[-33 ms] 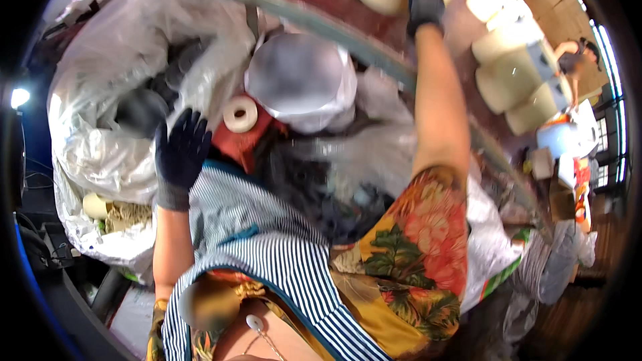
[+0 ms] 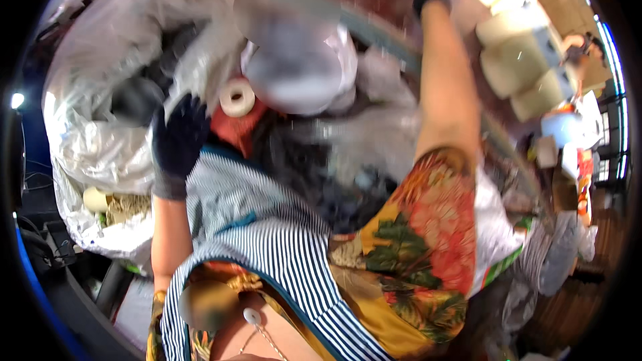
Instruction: The person places inner glass liners into plastic shells of thermal carafes and attaches bottom bases and lids to the carafes.
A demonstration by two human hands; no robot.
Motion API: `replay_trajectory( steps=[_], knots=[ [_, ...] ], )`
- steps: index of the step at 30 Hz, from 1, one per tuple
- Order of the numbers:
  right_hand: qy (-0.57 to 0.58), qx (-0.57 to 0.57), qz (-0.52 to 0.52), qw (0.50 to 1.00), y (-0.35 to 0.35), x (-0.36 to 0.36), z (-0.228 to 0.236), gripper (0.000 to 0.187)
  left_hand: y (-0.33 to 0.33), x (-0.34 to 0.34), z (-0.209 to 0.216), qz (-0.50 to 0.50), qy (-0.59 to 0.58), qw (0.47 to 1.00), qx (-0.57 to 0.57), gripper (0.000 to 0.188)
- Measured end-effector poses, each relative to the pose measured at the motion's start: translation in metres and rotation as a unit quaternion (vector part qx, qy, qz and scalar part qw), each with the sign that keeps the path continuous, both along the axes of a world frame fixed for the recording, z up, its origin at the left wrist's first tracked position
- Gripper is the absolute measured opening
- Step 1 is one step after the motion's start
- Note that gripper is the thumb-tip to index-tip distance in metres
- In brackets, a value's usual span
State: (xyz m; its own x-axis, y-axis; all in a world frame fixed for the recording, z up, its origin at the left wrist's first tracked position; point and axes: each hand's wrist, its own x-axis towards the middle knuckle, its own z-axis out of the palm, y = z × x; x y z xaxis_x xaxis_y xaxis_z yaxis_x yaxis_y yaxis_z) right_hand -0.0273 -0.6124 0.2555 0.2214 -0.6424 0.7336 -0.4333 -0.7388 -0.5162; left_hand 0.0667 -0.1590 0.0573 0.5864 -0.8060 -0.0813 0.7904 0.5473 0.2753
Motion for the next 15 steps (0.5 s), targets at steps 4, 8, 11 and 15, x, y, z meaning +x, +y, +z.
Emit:
replay_trajectory(
  steps=[4,8,11,15],
  knots=[
    [0.010,0.114,0.256,0.960,0.011,-0.069,-0.047,0.066,0.000,-0.025,0.028,0.074,-0.033,0.973,0.218,0.058],
    [0.321,0.419,0.561,0.638,0.090,-0.157,-0.199,0.059,0.050,-0.041,0.006,0.127,0.061,0.938,0.316,0.056],
    [0.524,0.418,0.346,0.656,0.118,-0.227,-0.359,0.066,0.067,-0.045,-0.004,0.128,0.055,0.936,0.324,0.056],
    [0.611,0.419,0.143,0.656,0.144,-0.311,-0.543,0.086,0.076,-0.057,0.011,0.169,0.061,0.921,0.347,0.056]
  ],
)
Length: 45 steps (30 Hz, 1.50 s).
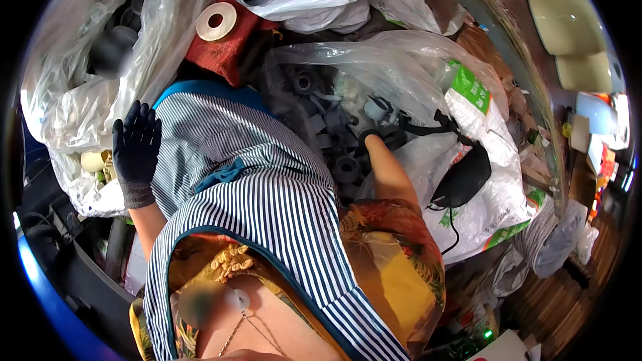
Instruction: The person places inner glass liners into plastic shells of thermal carafes and attaches bottom bases and lids to the carafes.
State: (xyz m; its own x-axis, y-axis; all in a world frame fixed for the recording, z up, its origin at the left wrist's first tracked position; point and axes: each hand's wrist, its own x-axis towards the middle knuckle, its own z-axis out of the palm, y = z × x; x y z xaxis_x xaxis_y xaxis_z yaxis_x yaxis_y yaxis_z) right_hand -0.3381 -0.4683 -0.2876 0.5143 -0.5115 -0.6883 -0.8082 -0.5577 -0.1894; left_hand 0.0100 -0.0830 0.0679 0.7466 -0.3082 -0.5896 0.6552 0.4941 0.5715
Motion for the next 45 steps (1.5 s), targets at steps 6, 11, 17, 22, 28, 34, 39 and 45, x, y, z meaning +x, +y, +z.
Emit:
replay_trajectory(
  steps=[6,11,17,22,28,34,39,45],
  knots=[
    [0.022,0.149,-0.234,0.961,0.047,0.008,-0.075,0.088,0.056,-0.006,-0.026,-0.124,-0.085,0.981,-0.122,0.054],
    [0.041,0.028,-0.156,0.986,0.057,0.031,-0.061,0.079,0.038,-0.018,-0.003,0.023,-0.009,0.998,0.061,0.055],
    [-0.184,-0.149,0.182,0.954,0.045,0.096,0.178,0.054,0.044,-0.020,-0.055,-0.120,-0.221,0.964,0.082,0.053],
    [-0.351,-0.206,0.460,0.789,0.109,0.180,0.344,0.039,-0.058,-0.048,-0.023,-0.259,-0.270,0.921,0.110,0.058],
    [-0.531,-0.084,0.442,0.718,0.150,0.230,0.399,0.046,-0.038,-0.027,-0.004,-0.208,-0.176,0.953,0.130,0.045],
    [-0.568,-0.033,0.261,0.780,0.135,0.251,0.381,0.064,0.012,-0.025,-0.007,-0.143,-0.175,0.964,0.141,0.047],
    [-0.540,0.052,0.329,0.773,0.145,0.269,0.367,0.056,0.021,-0.023,0.007,-0.130,-0.205,0.958,0.153,0.047],
    [-0.546,0.065,0.317,0.773,0.153,0.277,0.375,0.050,0.024,-0.020,0.008,-0.138,-0.205,0.957,0.149,0.046]
  ],
)
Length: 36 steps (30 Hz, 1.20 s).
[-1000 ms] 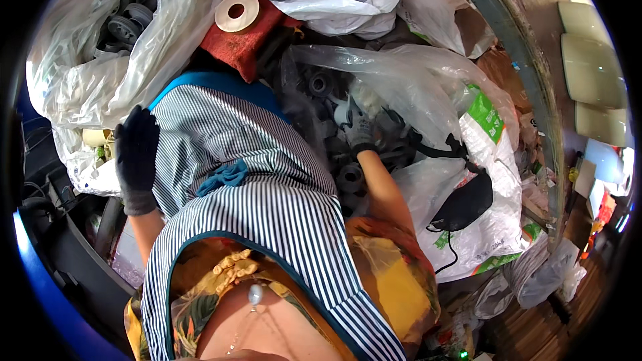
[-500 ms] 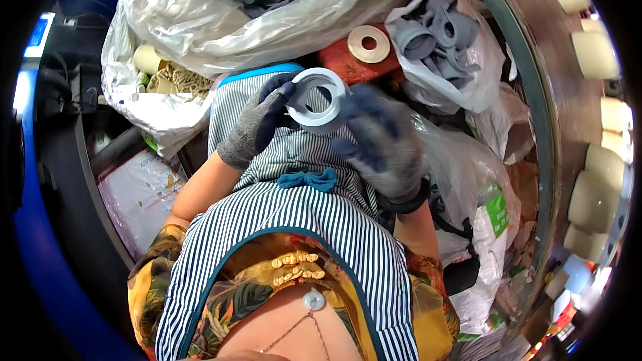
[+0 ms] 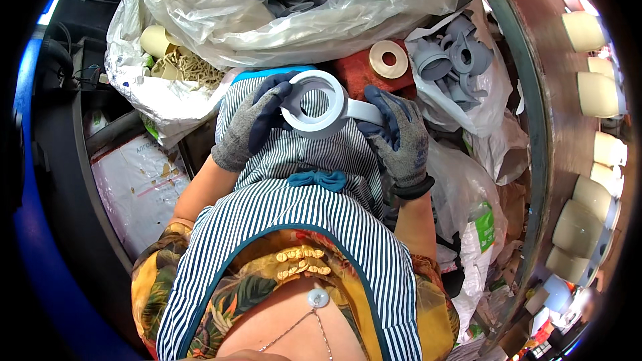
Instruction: The person places inner glass liners into plastic shells of thermal carafes and attaches bottom bases and lids to the carafes.
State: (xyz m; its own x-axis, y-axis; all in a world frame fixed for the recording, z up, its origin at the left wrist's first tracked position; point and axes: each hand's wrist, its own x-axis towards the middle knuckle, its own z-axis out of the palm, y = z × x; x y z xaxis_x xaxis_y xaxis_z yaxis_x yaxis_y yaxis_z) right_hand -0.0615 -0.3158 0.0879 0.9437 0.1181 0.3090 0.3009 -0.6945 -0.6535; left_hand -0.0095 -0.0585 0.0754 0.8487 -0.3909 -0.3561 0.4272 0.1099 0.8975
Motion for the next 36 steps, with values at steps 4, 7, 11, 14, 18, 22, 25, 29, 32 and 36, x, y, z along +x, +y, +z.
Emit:
replay_trajectory(
  steps=[4,7,11,14,18,22,25,29,32,36],
  knots=[
    [-0.002,0.036,-0.001,0.999,-0.001,-0.001,0.000,0.049,-0.002,0.001,-0.011,0.005,-0.036,0.999,-0.009,0.047],
    [0.021,0.071,-0.020,0.997,0.000,-0.004,0.001,0.048,-0.004,0.003,-0.019,0.007,-0.082,0.997,-0.003,0.052],
    [0.073,0.192,-0.060,0.977,-0.001,-0.012,-0.009,0.050,-0.004,0.016,-0.017,-0.048,0.121,0.989,-0.072,0.060],
    [0.061,0.246,-0.096,0.962,-0.001,-0.014,-0.011,0.050,-0.011,0.013,-0.014,0.016,0.215,0.960,-0.180,0.062],
    [0.053,0.352,-0.147,0.923,-0.001,-0.013,-0.020,0.047,-0.004,-0.001,-0.029,-0.055,0.185,0.972,-0.130,0.064],
    [0.033,0.251,-0.164,0.953,-0.001,-0.012,-0.021,0.045,-0.003,-0.003,-0.019,-0.162,0.117,0.977,-0.077,0.059],
    [0.025,0.238,-0.172,0.956,0.008,-0.011,-0.017,0.045,-0.011,-0.006,-0.013,-0.183,0.100,0.977,-0.051,0.044],
    [-0.006,0.128,-0.167,0.978,0.017,-0.011,-0.008,0.045,-0.029,-0.014,-0.017,-0.165,0.110,0.978,-0.072,0.038],
    [-0.037,0.079,-0.163,0.983,0.016,-0.009,-0.015,0.052,-0.031,-0.017,-0.014,-0.131,0.130,0.980,-0.070,0.044],
    [-0.086,0.012,-0.151,0.985,0.012,-0.008,-0.024,0.054,-0.019,-0.017,-0.025,-0.147,0.102,0.980,-0.088,0.049]
  ],
)
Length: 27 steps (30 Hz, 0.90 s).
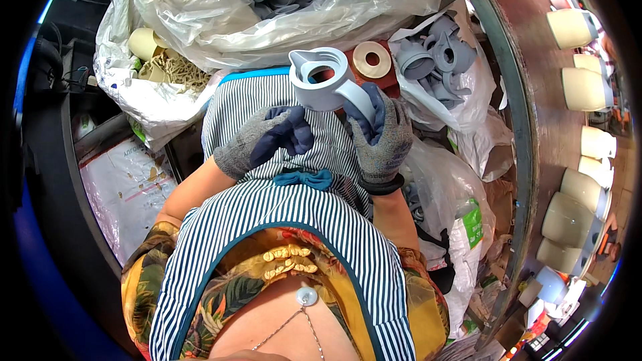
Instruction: The person places inner glass liners into plastic shells of thermal carafes and attaches bottom bases and lids to the carafes.
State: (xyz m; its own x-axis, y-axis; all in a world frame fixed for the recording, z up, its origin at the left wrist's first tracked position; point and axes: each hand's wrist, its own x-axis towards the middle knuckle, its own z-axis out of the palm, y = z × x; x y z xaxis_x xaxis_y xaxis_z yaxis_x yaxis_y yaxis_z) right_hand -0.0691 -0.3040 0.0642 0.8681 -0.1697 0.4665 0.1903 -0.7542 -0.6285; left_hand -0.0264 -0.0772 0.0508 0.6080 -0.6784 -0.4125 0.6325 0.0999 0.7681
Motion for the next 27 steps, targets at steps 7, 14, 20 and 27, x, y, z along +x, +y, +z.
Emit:
replay_trajectory(
  steps=[7,14,20,27],
  knots=[
    [-0.011,-0.056,-0.011,0.998,0.002,0.003,-0.008,0.052,0.023,-0.008,-0.009,0.077,0.002,0.979,-0.187,0.035],
    [-0.016,-0.141,-0.018,0.990,0.003,0.002,-0.001,0.051,0.055,-0.013,-0.010,0.146,-0.025,0.983,-0.106,0.030],
    [-0.011,-0.130,-0.029,0.991,-0.003,0.003,-0.005,0.052,0.097,-0.020,-0.010,0.183,-0.109,0.976,-0.046,0.039],
    [-0.006,-0.042,-0.106,0.994,-0.040,0.028,-0.037,0.047,0.278,-0.086,-0.214,0.431,0.130,0.889,0.090,0.032]
  ],
)
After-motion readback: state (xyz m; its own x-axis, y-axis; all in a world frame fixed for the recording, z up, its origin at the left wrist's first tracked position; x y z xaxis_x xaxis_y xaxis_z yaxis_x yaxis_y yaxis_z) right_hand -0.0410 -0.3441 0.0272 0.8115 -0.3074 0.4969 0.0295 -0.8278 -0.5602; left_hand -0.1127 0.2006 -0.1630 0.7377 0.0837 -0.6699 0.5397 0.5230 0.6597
